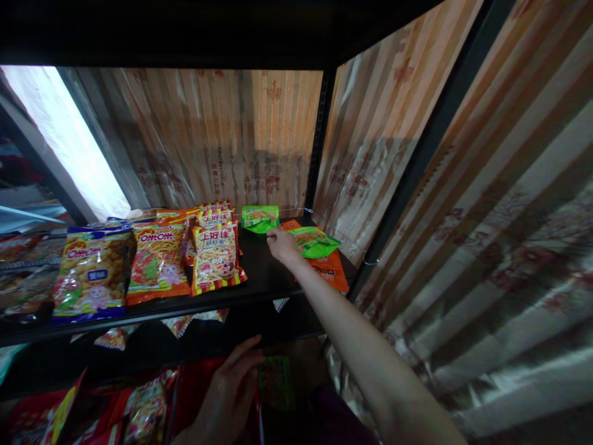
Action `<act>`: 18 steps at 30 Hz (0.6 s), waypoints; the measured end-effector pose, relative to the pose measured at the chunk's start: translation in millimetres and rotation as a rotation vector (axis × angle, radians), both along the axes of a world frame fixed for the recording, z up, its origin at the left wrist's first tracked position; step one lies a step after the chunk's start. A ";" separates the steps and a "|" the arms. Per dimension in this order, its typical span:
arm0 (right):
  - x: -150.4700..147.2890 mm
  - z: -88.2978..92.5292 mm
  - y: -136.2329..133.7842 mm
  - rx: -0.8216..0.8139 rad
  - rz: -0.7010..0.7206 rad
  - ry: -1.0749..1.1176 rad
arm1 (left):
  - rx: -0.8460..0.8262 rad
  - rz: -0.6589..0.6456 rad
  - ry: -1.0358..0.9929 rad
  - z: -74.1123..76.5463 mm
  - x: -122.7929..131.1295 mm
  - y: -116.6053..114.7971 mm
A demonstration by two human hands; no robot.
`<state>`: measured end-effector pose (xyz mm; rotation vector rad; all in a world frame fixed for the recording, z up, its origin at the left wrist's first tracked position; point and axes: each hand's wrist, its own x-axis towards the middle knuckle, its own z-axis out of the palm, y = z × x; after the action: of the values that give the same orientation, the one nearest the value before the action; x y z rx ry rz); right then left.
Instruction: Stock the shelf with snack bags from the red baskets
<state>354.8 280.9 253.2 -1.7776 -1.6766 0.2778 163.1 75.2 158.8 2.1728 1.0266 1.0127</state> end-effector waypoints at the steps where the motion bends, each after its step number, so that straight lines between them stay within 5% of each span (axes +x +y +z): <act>1: 1.9 4.1 5.1 -0.025 -0.019 -0.057 | -0.019 -0.014 -0.009 -6.1 2.8 -3.0; 9: 5.5 7.3 61.5 -0.084 -0.147 -0.097 | -0.033 0.000 -0.021 -69.7 2.5 -19.0; 18: 20.0 -3.7 117.4 -0.145 -0.285 0.109 | 0.017 0.019 -0.128 -66.0 0.3 11.1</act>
<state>374.8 398.3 249.5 -2.0425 -1.3355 0.3680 163.4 86.3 92.8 2.0855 0.9843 1.1571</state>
